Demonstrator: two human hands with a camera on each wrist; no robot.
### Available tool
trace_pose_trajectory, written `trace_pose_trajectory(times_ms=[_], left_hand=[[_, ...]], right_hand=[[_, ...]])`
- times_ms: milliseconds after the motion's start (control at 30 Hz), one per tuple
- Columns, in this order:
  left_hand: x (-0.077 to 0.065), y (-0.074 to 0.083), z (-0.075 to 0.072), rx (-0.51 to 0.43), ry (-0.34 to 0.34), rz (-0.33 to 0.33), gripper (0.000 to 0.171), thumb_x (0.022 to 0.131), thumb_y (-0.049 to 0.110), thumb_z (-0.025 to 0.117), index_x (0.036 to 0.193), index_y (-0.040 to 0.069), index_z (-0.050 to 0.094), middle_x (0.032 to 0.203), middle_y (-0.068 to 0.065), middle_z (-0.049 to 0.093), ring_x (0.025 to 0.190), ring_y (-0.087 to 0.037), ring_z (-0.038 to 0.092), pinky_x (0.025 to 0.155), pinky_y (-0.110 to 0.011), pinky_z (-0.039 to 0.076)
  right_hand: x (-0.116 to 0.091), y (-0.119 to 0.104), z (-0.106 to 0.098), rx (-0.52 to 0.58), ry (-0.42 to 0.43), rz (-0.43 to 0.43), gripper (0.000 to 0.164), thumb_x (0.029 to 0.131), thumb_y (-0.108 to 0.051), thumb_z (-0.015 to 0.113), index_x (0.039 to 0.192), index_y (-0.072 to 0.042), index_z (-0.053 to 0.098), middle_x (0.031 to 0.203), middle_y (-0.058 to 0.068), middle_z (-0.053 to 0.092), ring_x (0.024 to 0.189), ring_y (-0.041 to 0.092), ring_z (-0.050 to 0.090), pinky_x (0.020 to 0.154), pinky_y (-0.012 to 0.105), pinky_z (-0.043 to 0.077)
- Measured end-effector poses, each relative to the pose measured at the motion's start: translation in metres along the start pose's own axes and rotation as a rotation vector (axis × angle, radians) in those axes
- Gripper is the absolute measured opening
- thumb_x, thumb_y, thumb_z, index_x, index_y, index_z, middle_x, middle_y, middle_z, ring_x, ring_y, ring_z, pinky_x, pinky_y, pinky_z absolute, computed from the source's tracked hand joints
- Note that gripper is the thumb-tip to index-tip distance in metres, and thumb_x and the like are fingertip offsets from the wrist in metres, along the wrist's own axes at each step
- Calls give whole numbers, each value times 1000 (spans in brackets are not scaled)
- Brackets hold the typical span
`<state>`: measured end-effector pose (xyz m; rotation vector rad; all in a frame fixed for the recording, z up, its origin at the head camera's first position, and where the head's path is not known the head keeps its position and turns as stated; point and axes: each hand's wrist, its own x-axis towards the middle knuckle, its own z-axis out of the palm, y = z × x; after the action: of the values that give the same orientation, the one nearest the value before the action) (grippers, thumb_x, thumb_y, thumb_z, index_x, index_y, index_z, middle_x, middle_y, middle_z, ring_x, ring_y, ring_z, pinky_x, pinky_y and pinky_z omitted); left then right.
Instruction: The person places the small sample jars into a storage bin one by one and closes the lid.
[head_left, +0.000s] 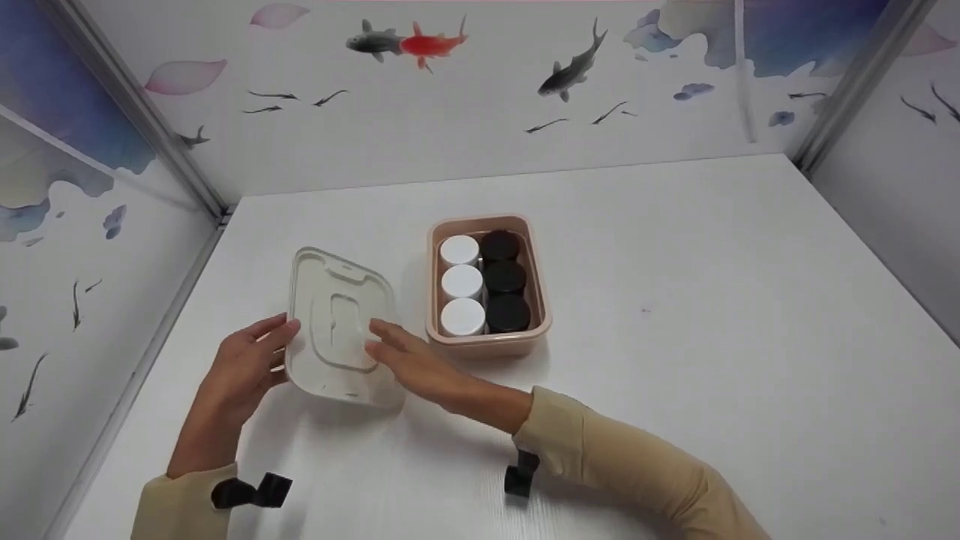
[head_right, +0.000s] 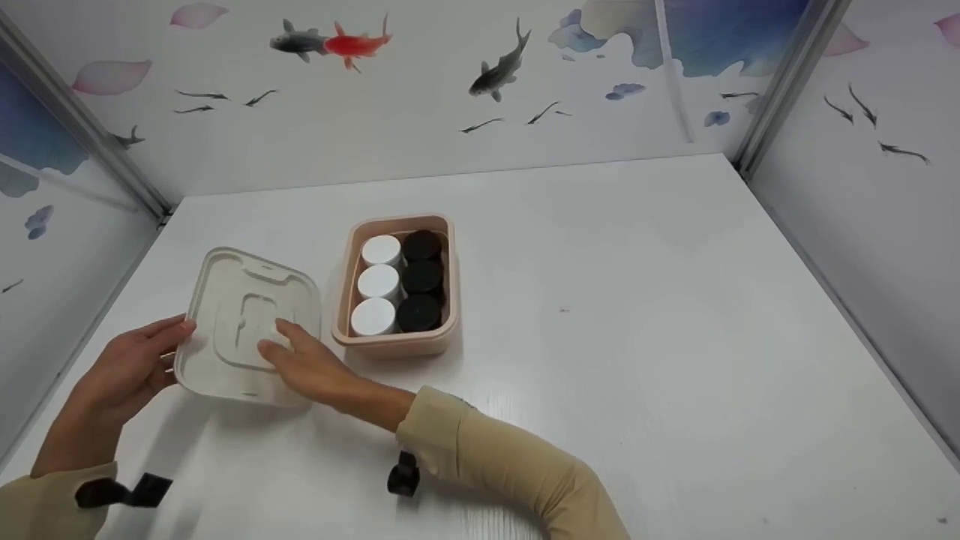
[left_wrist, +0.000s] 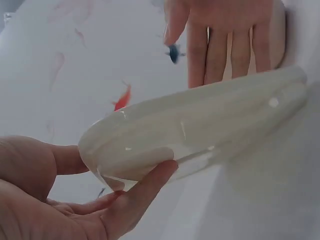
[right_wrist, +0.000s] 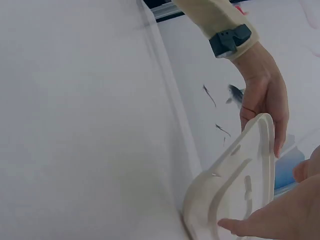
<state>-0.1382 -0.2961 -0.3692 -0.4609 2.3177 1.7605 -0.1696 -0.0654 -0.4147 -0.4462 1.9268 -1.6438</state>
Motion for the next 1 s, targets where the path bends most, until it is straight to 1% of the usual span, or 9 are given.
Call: trace_pose_trajectory(times_ms=[133, 267, 333, 433, 533, 700, 800, 900, 1000], left_hand=[[-9, 10, 11, 0, -9, 14, 83, 100, 46, 57, 159, 3, 17, 153, -23, 43, 117, -15, 64, 88, -23, 56], [-19, 22, 28, 63, 24, 55, 83, 99, 46, 58, 159, 4, 19, 154, -25, 42, 133, -34, 55, 101, -37, 54], [-24, 29, 40, 101, 49, 79, 81, 99, 45, 60, 158, 4, 22, 152, -27, 43, 135, -39, 52, 106, -44, 50], [-31, 37, 58, 160, 95, 113, 79, 97, 44, 64, 155, 4, 28, 148, -27, 47, 132, -40, 55, 106, -50, 49], [-36, 42, 77, 222, 144, 142, 79, 94, 45, 68, 153, 6, 34, 142, -23, 52, 126, -36, 59, 102, -48, 52], [-40, 42, 103, 291, 214, 223, 75, 90, 40, 74, 147, 5, 40, 130, -20, 58, 113, -32, 65, 92, -45, 57], [-40, 41, 115, 316, 229, 266, 74, 89, 38, 76, 145, 4, 41, 127, -19, 58, 109, -30, 65, 88, -44, 58], [-39, 40, 122, 306, 202, 273, 71, 94, 43, 69, 146, 5, 40, 129, -18, 58, 110, -29, 64, 89, -44, 58], [-33, 38, 122, 276, 172, 265, 67, 101, 50, 53, 149, 6, 36, 135, -19, 54, 118, -31, 60, 95, -47, 55]], right_hand=[[5, -18, -7, 146, -32, -51, 51, 106, -31, 49, 152, -12, 42, 154, 7, 49, 136, 24, 54, 108, 41, 49], [10, -38, -18, 227, -54, -88, 49, 105, -31, 51, 149, -10, 45, 146, 11, 57, 126, 24, 62, 100, 37, 54], [12, -48, -25, 254, -67, -109, 51, 105, -32, 52, 150, -9, 44, 143, 12, 58, 124, 24, 64, 98, 37, 55], [13, -60, -35, 300, -59, -121, 53, 103, -32, 58, 148, -8, 46, 140, 11, 61, 122, 24, 65, 96, 37, 56], [12, -65, -41, 302, -24, -100, 52, 100, -30, 63, 145, -8, 50, 137, 9, 62, 120, 24, 66, 94, 37, 57], [9, -64, -46, 254, 61, -69, 47, 94, -22, 72, 137, -8, 58, 127, 8, 68, 111, 21, 70, 90, 37, 59], [7, -60, -52, 258, 106, -69, 44, 91, -14, 74, 133, -6, 60, 120, 10, 71, 103, 21, 72, 86, 38, 60], [2, -58, -61, 254, 132, -70, 44, 90, -11, 73, 132, -5, 60, 119, 11, 70, 99, 19, 72, 84, 36, 61], [-5, -57, -74, 256, 150, -87, 44, 91, -10, 71, 133, -5, 60, 121, 12, 69, 95, 18, 71, 81, 34, 61]])
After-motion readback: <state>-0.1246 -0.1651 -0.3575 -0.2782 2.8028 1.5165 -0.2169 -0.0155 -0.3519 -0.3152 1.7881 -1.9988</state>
